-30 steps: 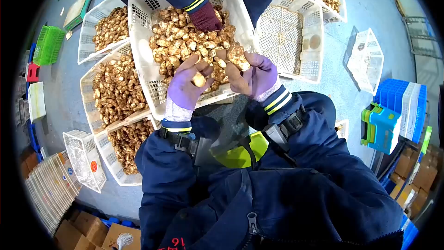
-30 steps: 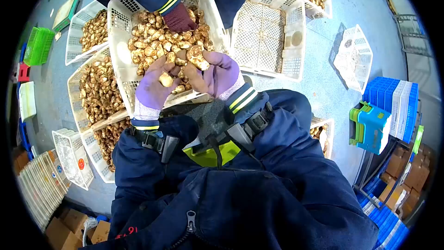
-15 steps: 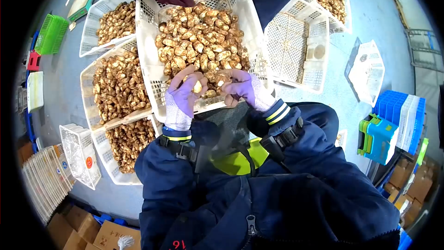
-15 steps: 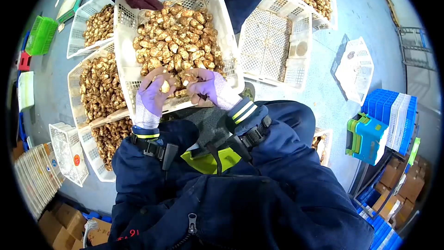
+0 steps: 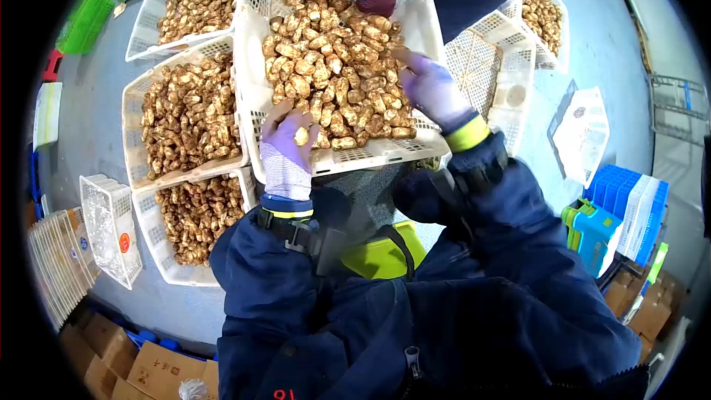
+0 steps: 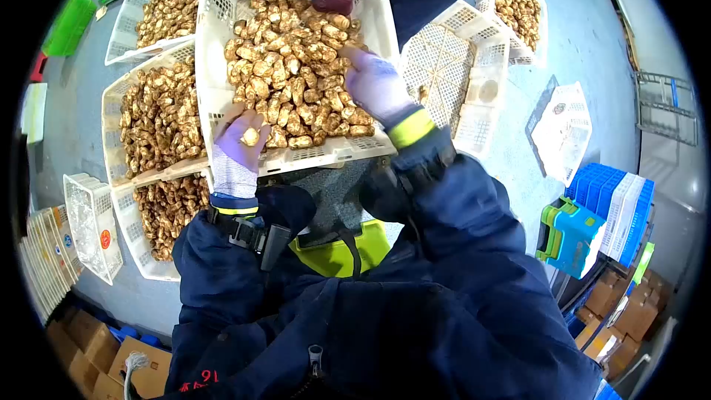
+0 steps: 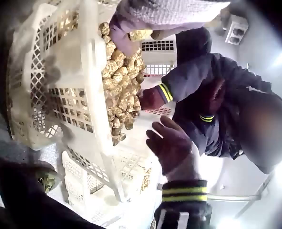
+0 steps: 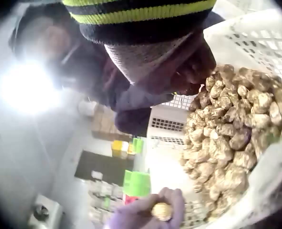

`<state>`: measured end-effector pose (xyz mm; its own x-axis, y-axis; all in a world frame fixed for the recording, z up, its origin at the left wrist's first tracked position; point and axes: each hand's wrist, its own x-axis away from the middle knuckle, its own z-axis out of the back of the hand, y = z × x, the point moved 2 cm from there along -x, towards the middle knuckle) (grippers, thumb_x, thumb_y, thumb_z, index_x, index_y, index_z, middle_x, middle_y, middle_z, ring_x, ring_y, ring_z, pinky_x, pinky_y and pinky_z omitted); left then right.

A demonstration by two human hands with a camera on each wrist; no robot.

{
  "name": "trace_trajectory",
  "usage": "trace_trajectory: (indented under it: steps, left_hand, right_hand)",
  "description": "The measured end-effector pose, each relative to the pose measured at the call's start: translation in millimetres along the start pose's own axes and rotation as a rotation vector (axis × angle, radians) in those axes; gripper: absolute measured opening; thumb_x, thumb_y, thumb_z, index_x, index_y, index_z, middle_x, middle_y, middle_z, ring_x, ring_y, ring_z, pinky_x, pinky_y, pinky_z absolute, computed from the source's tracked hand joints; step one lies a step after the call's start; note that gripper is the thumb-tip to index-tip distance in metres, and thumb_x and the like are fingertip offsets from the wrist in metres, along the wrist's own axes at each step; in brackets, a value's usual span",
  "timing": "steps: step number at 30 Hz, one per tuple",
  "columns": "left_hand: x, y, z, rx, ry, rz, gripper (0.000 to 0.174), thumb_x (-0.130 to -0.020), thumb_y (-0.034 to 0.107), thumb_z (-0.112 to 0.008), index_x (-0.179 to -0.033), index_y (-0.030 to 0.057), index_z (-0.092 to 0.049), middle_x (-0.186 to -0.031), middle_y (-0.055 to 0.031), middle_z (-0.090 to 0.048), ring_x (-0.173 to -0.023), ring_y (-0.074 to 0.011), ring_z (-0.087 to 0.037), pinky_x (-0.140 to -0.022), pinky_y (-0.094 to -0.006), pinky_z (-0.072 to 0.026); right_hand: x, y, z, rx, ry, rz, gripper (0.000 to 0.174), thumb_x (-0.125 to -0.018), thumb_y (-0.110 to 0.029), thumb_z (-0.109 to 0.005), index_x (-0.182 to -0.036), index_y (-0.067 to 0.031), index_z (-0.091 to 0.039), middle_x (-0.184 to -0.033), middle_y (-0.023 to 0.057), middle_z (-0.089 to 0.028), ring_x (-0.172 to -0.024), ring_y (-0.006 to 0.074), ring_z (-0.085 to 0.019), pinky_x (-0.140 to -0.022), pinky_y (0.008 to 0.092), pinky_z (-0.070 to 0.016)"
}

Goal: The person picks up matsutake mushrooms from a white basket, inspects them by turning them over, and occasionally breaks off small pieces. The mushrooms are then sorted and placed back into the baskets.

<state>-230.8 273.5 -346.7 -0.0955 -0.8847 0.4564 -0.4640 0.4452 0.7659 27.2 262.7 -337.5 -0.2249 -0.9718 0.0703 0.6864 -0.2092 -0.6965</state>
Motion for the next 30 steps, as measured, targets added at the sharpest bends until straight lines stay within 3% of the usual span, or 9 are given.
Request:
trace_trajectory:
  steps: [3,9,14,18,22,25,28,29,30]
  left_hand:
    - [6.0,3.1,-8.6,-0.064,-0.128,0.009,0.023,-0.086,0.003,-0.059,-0.109,-0.0003,-0.059,-0.101,-0.0087,-0.057,-0.089,-0.0160,-0.058,-0.074,-0.0314,-0.0523]
    - [10.9,15.9,-19.4,-0.216,-0.143,0.048,0.028,-0.091,0.024,-0.056,-0.103,-0.0004,-0.062,-0.072,-0.0035,-0.056,-0.060,-0.0139,-0.056,-0.056,-0.0242,-0.0466]
    - [4.9,6.1,-15.8,-0.149,-0.163,0.332,0.064,-0.093,0.056,-0.041,-0.121,0.0002,-0.053,-0.081,-0.0083,-0.064,-0.056,-0.0125,-0.055,-0.055,-0.0256,-0.0481]
    - [6.6,8.1,-25.5,0.012,-0.218,0.339,0.050,-0.097,0.041,-0.045,-0.133,0.0061,-0.044,-0.109,-0.0089,-0.061,-0.076,-0.0162,-0.061,-0.057,-0.0284,-0.0472]
    - [4.6,4.1,-19.1,-0.578,-0.507,-0.399,0.042,-0.092,0.032,-0.055,-0.124,0.0040,-0.054,-0.115,-0.0079,-0.060,-0.094,-0.0144,-0.058,-0.077,-0.0293,-0.0487]
    - [20.4,23.1,-30.8,-0.323,-0.431,-0.058,0.025,-0.093,0.014,-0.052,-0.115,0.0051,-0.060,-0.108,-0.0053,-0.062,-0.099,-0.0125,-0.057,-0.083,-0.0309,-0.0493]
    - [11.6,16.4,-18.8,-0.118,-0.204,0.083,0.025,-0.095,0.013,-0.052,-0.116,0.0014,-0.058,-0.109,-0.0064,-0.061,-0.101,-0.0143,-0.056,-0.082,-0.0312,-0.0516]
    - [3.4,11.2,-6.9,-0.217,-0.234,-0.059,0.025,-0.095,0.014,-0.053,-0.117,0.0029,-0.058,-0.108,-0.0063,-0.061,-0.100,-0.0157,-0.057,-0.081,-0.0300,-0.0526]
    - [1.7,15.0,-4.7,-0.174,-0.247,-0.056,0.026,-0.094,0.015,-0.054,-0.116,0.0024,-0.058,-0.108,-0.0069,-0.061,-0.100,-0.0169,-0.057,-0.083,-0.0313,-0.0527]
  right_hand:
    - [-58.7,-11.1,-25.1,0.753,-0.548,-0.105,0.031,-0.083,-0.015,-0.047,-0.110,-0.0071,-0.061,-0.114,0.0181,-0.061,-0.100,0.0328,-0.061,-0.084,0.0429,-0.0492]
    - [-64.1,16.5,-59.7,0.760,-0.408,-0.113,0.028,-0.082,-0.014,-0.048,-0.103,-0.0045,-0.063,-0.103,0.0189,-0.065,-0.099,0.0331,-0.062,-0.085,0.0418,-0.0495]
    - [-27.8,-16.3,-11.6,-0.340,-0.427,-0.294,0.034,-0.083,-0.028,-0.063,-0.100,0.0011,-0.063,-0.084,0.0114,-0.067,-0.074,0.0203,-0.065,-0.063,0.0310,-0.0517]
    - [23.4,-64.9,-1.5,-0.958,-0.493,-0.356,0.025,-0.091,-0.024,-0.058,-0.098,0.0004,-0.061,-0.077,0.0080,-0.065,-0.060,0.0145,-0.060,-0.051,0.0248,-0.0469]
    - [53.7,-84.8,-13.3,-1.226,-0.668,-0.551,0.037,-0.092,-0.033,-0.054,-0.083,0.0015,-0.064,-0.069,0.0067,-0.063,-0.053,0.0134,-0.057,-0.048,0.0221,-0.0443]
    - [58.0,-88.9,-14.9,-1.175,-0.731,-0.593,0.035,-0.091,-0.033,-0.054,-0.089,0.0003,-0.065,-0.070,0.0069,-0.065,-0.054,0.0112,-0.058,-0.048,0.0211,-0.0444]
    - [38.5,-42.2,-8.1,-0.365,-0.262,-0.511,0.033,-0.091,-0.034,-0.055,-0.093,-0.0028,-0.066,-0.071,0.0050,-0.066,-0.057,0.0112,-0.060,-0.052,0.0242,-0.0478]
    - [24.0,6.9,-16.4,-0.434,-0.125,-0.425,0.032,-0.092,-0.034,-0.053,-0.097,-0.0056,-0.066,-0.070,0.0103,-0.066,-0.059,0.0199,-0.063,-0.057,0.0331,-0.0516]
    - [18.5,-30.9,22.4,0.248,-0.108,-0.170,0.030,-0.091,-0.031,-0.051,-0.100,-0.0059,-0.065,-0.077,0.0186,-0.066,-0.067,0.0308,-0.065,-0.064,0.0413,-0.0528]
